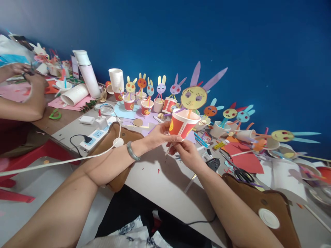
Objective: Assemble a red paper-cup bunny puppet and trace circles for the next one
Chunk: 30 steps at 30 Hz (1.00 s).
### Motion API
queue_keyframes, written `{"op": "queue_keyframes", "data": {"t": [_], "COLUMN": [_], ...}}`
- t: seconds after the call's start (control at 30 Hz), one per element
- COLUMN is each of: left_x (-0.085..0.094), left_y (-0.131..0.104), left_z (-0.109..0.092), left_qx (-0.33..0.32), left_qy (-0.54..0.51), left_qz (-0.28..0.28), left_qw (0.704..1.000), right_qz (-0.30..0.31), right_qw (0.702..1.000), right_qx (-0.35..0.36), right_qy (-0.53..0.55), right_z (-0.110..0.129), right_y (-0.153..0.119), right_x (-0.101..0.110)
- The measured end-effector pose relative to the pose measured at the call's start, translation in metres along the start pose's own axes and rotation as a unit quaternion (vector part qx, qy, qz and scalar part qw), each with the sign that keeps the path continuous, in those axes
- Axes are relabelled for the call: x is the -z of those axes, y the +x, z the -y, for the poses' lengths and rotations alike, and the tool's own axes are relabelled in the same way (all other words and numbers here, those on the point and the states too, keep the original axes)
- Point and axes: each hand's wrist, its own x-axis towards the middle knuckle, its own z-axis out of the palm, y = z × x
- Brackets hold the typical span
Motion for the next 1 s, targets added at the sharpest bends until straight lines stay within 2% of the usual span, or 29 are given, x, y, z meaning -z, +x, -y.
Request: {"op": "queue_keyframes", "data": {"t": [0.13,0.27,0.4,0.7,1.0], "left_x": [0.0,-0.001,-0.002,-0.002,-0.001], "left_y": [0.001,0.003,0.003,0.001,0.002], "left_z": [0.002,0.002,0.001,0.001,0.003], "left_qx": [0.007,-0.009,-0.003,0.008,-0.005], "left_qy": [-0.016,-0.029,-0.046,-0.059,-0.037], "left_qz": [-0.014,-0.038,-0.035,-0.015,-0.022], "left_qw": [1.0,0.999,0.998,0.998,0.999], "right_qz": [-0.005,-0.062,-0.102,-0.103,-0.084], "right_qw": [0.999,0.994,0.989,0.989,0.988], "right_qx": [-0.006,-0.026,-0.046,-0.018,-0.021], "right_qy": [0.037,0.084,0.094,0.108,0.124], "right_z": [0.004,-0.001,-0.007,-0.007,-0.005], "right_y": [0.0,0.001,0.001,0.001,0.001], "right_x": [-0.007,-0.013,-0.012,-0.011,-0.012]}}
